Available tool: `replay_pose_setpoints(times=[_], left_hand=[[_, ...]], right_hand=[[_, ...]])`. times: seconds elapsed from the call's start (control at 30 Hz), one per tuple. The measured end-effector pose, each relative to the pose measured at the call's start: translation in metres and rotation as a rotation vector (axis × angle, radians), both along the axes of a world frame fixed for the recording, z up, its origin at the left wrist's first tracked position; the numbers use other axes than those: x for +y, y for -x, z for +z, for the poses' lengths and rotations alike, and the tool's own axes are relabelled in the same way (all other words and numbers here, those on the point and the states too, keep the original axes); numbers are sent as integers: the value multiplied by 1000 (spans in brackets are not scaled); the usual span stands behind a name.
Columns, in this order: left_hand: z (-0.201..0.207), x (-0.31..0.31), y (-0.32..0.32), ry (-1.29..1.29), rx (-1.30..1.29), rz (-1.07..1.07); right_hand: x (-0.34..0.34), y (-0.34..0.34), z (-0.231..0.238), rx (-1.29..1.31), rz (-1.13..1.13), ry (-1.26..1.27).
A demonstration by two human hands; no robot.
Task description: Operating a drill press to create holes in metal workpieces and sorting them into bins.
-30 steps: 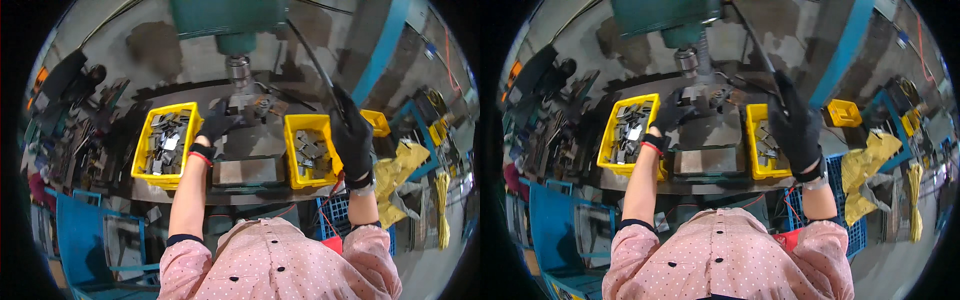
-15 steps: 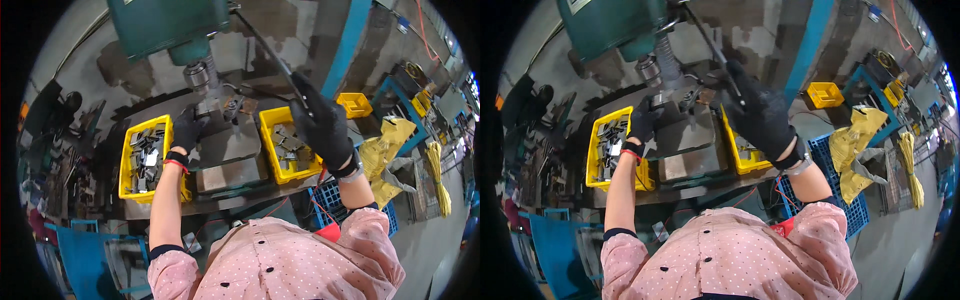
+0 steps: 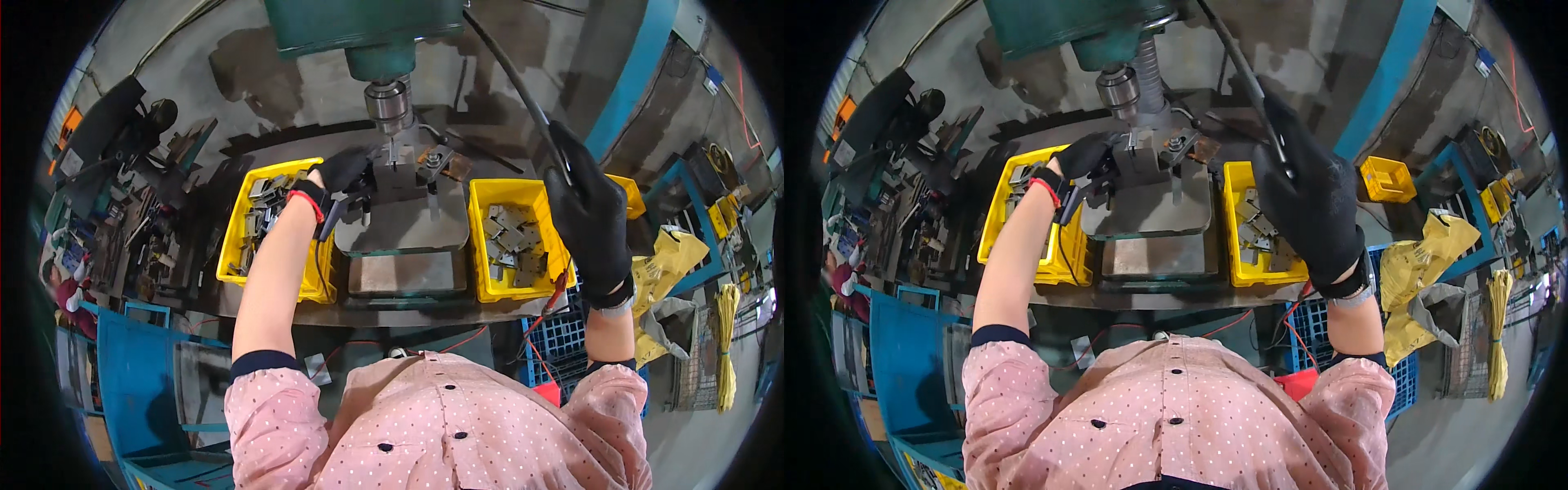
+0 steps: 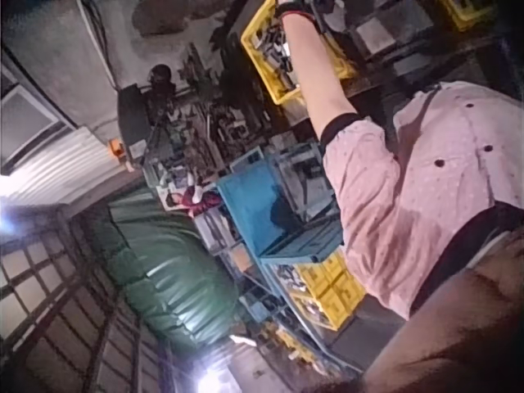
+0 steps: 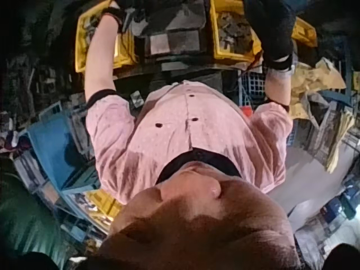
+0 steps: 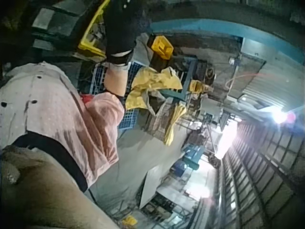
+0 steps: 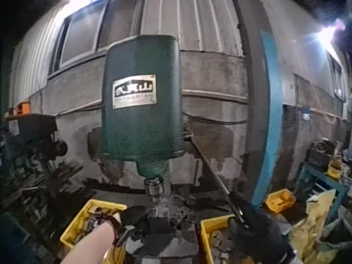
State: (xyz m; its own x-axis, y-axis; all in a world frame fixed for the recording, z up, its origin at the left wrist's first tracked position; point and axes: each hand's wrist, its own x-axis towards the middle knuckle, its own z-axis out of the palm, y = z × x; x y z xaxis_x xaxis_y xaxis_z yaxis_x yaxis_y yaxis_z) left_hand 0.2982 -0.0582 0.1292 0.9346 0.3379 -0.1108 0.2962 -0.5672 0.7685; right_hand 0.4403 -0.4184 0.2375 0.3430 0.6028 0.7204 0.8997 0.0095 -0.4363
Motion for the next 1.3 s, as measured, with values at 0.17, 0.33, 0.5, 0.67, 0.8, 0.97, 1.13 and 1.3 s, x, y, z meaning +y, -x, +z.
replay_pose_setpoints(times=[0.17,0.33,0.5,0.67,0.8,0.97,1.13,1.3], left_hand=[[-35,51,-10,-199,-12,-214],[-8,11,-25,236,120,18],[-24,26,-20,-327,-247,-213],[-27,17,-16,82,-218,-126],[0,-21,-22,627,-196,25],[7,-17,-14,387,-84,54],[-27,15,-11,-228,-287,-69],[-20,12,-18,-472,-70,-60]], right_hand=[[6,13,1,78,0,-19],[2,9,-2,143,-32,44],[5,6,-9,24,-1,-5],[14,11,-27,125,-38,-11],[21,0,-57,181,-28,-52],[35,0,-77,66,-31,-127],[50,-4,-98,-15,-68,-210],[54,-13,-113,-44,-154,-170]])
